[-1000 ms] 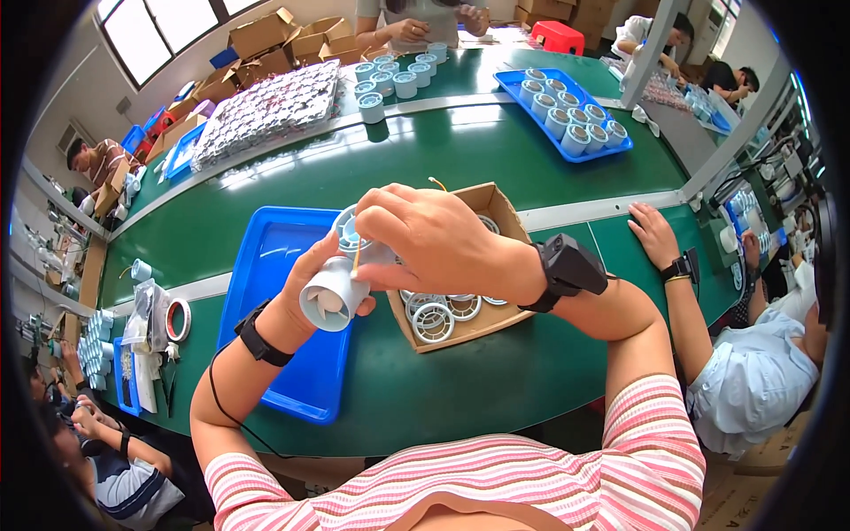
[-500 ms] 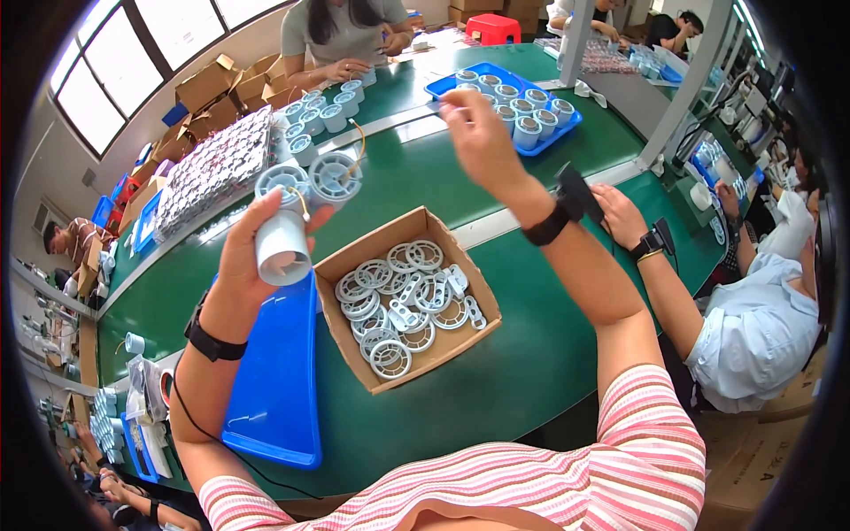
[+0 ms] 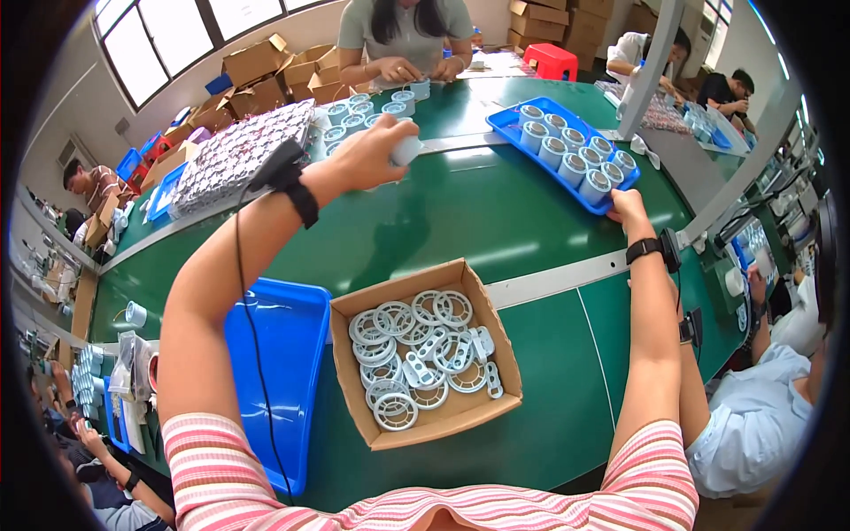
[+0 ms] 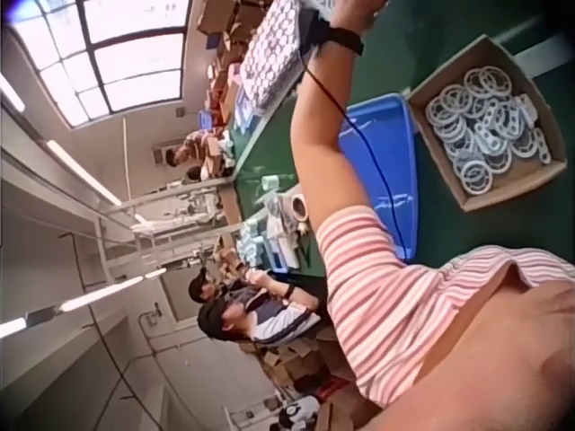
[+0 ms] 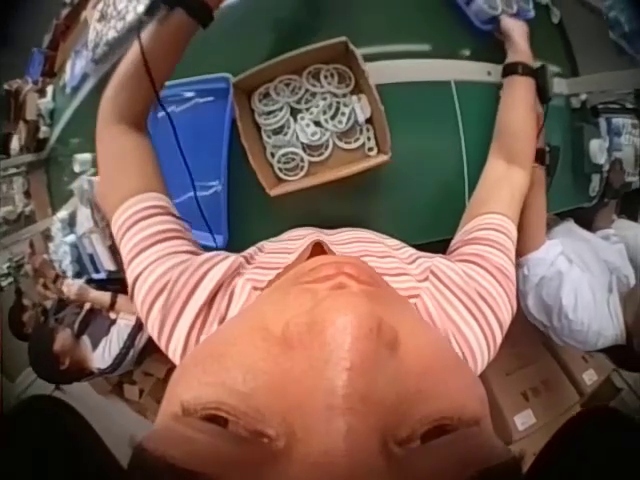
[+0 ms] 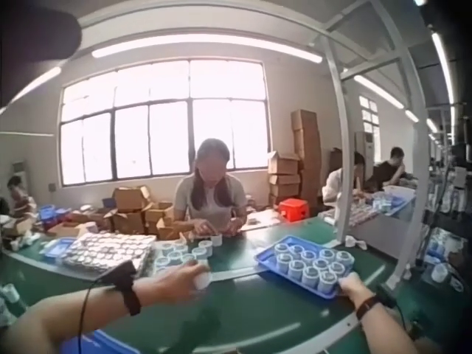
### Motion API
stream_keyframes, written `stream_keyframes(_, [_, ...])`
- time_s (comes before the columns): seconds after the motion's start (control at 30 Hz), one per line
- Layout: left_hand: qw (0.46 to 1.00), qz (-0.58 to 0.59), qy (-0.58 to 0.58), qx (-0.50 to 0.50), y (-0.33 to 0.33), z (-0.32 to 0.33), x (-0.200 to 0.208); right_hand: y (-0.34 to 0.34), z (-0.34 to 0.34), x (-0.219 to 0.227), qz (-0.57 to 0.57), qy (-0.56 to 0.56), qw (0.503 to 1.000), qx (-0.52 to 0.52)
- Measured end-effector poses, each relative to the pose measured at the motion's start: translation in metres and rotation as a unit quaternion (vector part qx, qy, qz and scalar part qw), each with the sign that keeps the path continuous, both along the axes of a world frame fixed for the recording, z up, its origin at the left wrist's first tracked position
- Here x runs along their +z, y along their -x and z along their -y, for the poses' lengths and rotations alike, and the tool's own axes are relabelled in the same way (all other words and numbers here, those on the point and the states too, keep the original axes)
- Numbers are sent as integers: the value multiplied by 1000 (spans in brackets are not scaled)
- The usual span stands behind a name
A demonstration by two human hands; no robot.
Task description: The person moves a blue tray and picks up a motor and a plastic ring. They fit the ring onto the motor by hand and place the assembled unit onto the blue tray, repeating the process several times.
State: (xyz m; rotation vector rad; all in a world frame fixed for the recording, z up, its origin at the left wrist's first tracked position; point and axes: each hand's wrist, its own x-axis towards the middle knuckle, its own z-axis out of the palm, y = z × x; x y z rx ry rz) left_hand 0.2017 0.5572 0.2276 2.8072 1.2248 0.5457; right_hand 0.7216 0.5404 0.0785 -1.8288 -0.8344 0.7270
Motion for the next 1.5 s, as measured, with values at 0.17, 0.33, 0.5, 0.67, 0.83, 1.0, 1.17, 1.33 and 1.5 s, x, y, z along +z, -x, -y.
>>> stream_keyframes(0.17, [991,-81,-102,-40,-37,-95,-48,-24,-4,-13,94,39,995,-10])
stream_keyframes(0.33, [983,-95,-155,19,-49,-144,-63,-13,1,-2,48,-44,998,-12])
stream_keyframes(0.5, [976,-149,-161,20,-54,-162,-68,-10,10,13,-22,-76,996,-31])
stream_keyframes(0.67, [968,-164,-188,32,-40,-177,-76,11,6,6,-167,-158,970,-77])
stream_keyframes(0.83, [946,-225,-230,32,-42,-167,-80,17,12,-1,-227,-144,961,-66])
stream_keyframes(1.0, [954,-231,-188,42,-45,-160,-73,2,7,-8,-276,-148,950,-15])
stream_keyframes(1.17, [969,-89,-229,4,-23,-128,-60,41,10,5,-315,-180,931,-39])
stream_keyframes(1.33, [979,5,-196,-60,7,4,-17,12,12,-3,-258,-210,934,-132])
stream_keyframes(1.5, [987,-72,-123,77,126,174,9,-5,-1,-14,-224,-232,937,-135])
